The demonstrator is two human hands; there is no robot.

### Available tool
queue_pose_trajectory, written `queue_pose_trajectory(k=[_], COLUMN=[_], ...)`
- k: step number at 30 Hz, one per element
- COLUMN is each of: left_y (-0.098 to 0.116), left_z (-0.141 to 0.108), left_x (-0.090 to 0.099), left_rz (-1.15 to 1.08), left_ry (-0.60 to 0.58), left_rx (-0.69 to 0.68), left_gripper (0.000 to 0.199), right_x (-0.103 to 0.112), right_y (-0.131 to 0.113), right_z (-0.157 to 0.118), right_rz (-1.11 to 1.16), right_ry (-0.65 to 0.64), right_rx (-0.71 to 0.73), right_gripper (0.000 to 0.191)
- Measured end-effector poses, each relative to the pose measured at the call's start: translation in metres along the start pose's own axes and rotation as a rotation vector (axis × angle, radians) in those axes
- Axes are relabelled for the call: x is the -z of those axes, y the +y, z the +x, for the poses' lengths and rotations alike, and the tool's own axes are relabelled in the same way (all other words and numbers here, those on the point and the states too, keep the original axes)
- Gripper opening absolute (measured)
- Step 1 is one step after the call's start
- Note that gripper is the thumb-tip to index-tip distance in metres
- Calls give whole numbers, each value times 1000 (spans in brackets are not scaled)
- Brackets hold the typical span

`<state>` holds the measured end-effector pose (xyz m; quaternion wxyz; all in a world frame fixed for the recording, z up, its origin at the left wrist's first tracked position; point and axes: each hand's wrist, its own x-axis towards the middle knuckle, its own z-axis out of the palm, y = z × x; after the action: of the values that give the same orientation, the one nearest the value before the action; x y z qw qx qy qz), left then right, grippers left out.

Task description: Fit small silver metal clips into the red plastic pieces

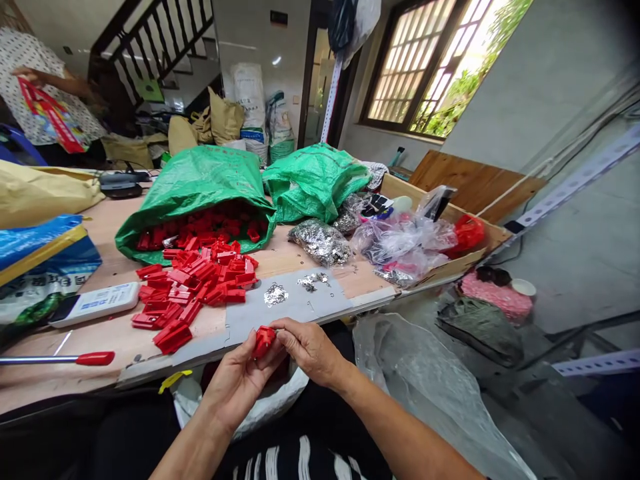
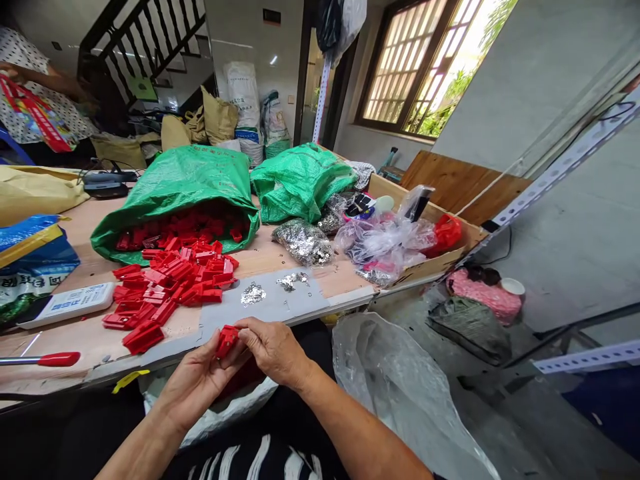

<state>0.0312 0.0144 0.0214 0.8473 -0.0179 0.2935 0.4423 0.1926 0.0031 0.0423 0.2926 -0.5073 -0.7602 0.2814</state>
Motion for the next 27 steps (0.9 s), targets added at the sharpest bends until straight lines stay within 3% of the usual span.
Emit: queue_pose_trajectory(k=[3, 11, 18, 22, 27], left_y=[1, -1, -6, -6, -12], left_z=[1, 2, 1, 3, 0], left_x=[1, -3, -2, 3, 4], left_rz=[-21, -14, 30, 26, 18], left_ry=[27, 55, 39, 59, 70], left_rx=[4, -28, 31, 13, -33], left_gripper=[32, 31, 29, 28, 22], right_x=[2, -2, -12, -15, -19], right_y=[-1, 2, 13, 17, 16], right_z=[-2, 0, 4, 3, 0], right_rz=[-48, -101, 197, 320, 122], right_ry=[-46, -12, 92, 25, 19], right_rx=[-1, -26, -67, -105, -78], right_gripper=[33, 31, 35, 35, 30])
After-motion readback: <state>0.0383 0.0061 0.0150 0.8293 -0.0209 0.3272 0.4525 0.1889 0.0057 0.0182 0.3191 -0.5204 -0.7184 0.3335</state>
